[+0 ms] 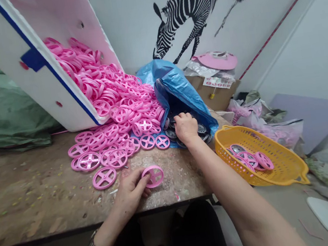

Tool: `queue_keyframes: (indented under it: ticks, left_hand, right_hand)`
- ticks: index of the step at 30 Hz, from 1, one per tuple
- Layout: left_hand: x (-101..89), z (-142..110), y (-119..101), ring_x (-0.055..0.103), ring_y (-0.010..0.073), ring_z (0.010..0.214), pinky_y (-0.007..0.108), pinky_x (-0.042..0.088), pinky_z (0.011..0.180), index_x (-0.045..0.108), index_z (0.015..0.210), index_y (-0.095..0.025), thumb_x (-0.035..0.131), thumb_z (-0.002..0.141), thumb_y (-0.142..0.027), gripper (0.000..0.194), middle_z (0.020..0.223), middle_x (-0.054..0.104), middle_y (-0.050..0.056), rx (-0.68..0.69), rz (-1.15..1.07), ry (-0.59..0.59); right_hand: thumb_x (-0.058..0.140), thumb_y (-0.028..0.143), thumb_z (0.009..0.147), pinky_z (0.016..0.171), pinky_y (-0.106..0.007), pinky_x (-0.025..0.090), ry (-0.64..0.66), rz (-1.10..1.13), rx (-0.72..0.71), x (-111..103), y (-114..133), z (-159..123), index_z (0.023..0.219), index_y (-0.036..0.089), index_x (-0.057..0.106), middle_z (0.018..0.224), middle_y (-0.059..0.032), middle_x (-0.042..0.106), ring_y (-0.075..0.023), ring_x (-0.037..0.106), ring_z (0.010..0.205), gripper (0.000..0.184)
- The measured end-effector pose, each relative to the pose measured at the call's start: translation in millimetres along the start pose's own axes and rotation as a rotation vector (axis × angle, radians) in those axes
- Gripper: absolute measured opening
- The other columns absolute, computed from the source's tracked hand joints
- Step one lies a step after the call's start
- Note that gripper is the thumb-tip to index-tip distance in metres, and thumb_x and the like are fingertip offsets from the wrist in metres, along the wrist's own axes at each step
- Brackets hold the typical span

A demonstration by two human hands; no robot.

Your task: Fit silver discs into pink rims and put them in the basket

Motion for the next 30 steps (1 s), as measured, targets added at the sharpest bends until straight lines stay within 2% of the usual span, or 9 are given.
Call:
queue_keyframes:
  ticks: [6,11,14,16,18,21,23,27,30]
  left_hand:
    - [-0.5,-1.4,-1.2,0.061,0.0155,0.052,0.025,0.047,0.052,0.065,0.092,-0.018,0.051,0.090,-0.040,0.026,0.061,0.061,-0.001,0.022,0.009,0.001]
    - [-2.0,-1.6,-1.4,0.061,0.0144,0.051,0.024,0.047,0.051,0.064,0.089,-0.018,0.052,0.089,-0.039,0.024,0.061,0.060,-0.002,0.025,-0.011,-0.021]
    - [-3.2,-1.1,-0.3,0.060,0.0143,0.050,0.024,0.048,0.051,0.065,0.090,-0.017,0.054,0.087,-0.039,0.025,0.059,0.059,-0.002,0.007,-0.050,-0.034]
    - [-3.8,-0.5,0.7,0.061,0.0142,0.050,0.023,0.049,0.050,0.065,0.094,-0.017,0.055,0.087,-0.040,0.027,0.059,0.061,-0.002,-0.005,-0.069,-0.041]
    - [-4.9,0.1,1.1,0.061,0.0137,0.050,0.022,0.049,0.049,0.066,0.097,-0.016,0.056,0.086,-0.042,0.029,0.059,0.062,-0.002,-0.019,-0.079,-0.060]
    - [-6.1,1.5,0.0,0.061,0.0127,0.047,0.021,0.050,0.048,0.065,0.097,-0.015,0.059,0.083,-0.044,0.033,0.057,0.061,-0.002,-0.047,-0.129,-0.078]
    - [-6.7,3.1,-1.2,0.062,0.0123,0.047,0.021,0.051,0.047,0.065,0.097,-0.014,0.064,0.080,-0.046,0.036,0.060,0.063,-0.002,-0.063,-0.201,-0.083]
    - [-8.3,5.9,-1.0,0.065,0.0127,0.051,0.021,0.054,0.047,0.063,0.098,-0.014,0.072,0.073,-0.048,0.043,0.066,0.064,-0.001,-0.078,-0.328,-0.086]
    - [-6.1,4.8,-1.0,0.066,0.0121,0.054,0.021,0.056,0.050,0.063,0.101,-0.014,0.074,0.074,-0.046,0.043,0.072,0.066,0.000,-0.093,-0.356,-0.068]
  right_hand:
    - [0.047,0.021,0.093,0.072,-0.035,0.040,0.057,-0.060,-0.002,12.9,1.8,16.8,0.100,0.016,0.072,0.109,-0.0173,0.066,-0.0293,0.052,0.103,0.027]
    - [0.046,0.029,0.095,0.074,-0.036,0.041,-0.039,0.038,0.068,-1.9,-12.9,14.2,0.100,0.017,0.072,0.104,-0.0148,0.070,-0.0283,0.057,0.099,0.029]
    - [0.051,0.033,0.092,0.077,-0.034,0.042,-0.137,0.268,0.215,-16.0,-32.1,4.6,0.099,0.019,0.073,0.099,-0.0112,0.072,-0.0255,0.061,0.092,0.027]
    - [0.054,0.037,0.087,0.075,-0.033,0.044,-0.176,0.517,0.303,-21.2,-42.1,-6.0,0.093,0.018,0.073,0.092,-0.0085,0.073,-0.0230,0.063,0.085,0.027]
    - [0.059,0.045,0.079,0.069,-0.031,0.045,-0.154,0.817,0.374,-21.0,-45.6,-20.1,0.087,0.017,0.071,0.079,-0.0055,0.071,-0.0200,0.061,0.073,0.031]
    - [0.072,0.055,0.063,0.057,-0.027,0.043,-0.022,1.236,0.476,-15.7,-35.3,-49.2,0.086,0.017,0.066,0.067,0.0000,0.064,-0.0148,0.056,0.057,0.045]
    - [0.079,0.054,0.056,0.054,-0.025,0.043,0.058,1.412,0.507,-16.4,-21.0,-71.9,0.086,0.018,0.064,0.068,0.0018,0.063,-0.0123,0.056,0.055,0.050]
    - [0.084,0.048,0.058,0.055,-0.024,0.046,0.152,1.544,0.501,-25.8,9.3,-114.0,0.085,0.018,0.061,0.070,0.0025,0.064,-0.0105,0.057,0.055,0.047]
    - [0.082,0.048,0.062,0.056,-0.024,0.049,0.198,1.563,0.461,-31.0,28.5,-135.2,0.081,0.018,0.060,0.067,0.0028,0.062,-0.0108,0.057,0.056,0.041]
Point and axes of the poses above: each hand's wrist, its own z-axis towards the middle knuckle, its own x-axis out of the palm, y = z × x, the point moved 6 cm from there along z, towards the middle knuckle
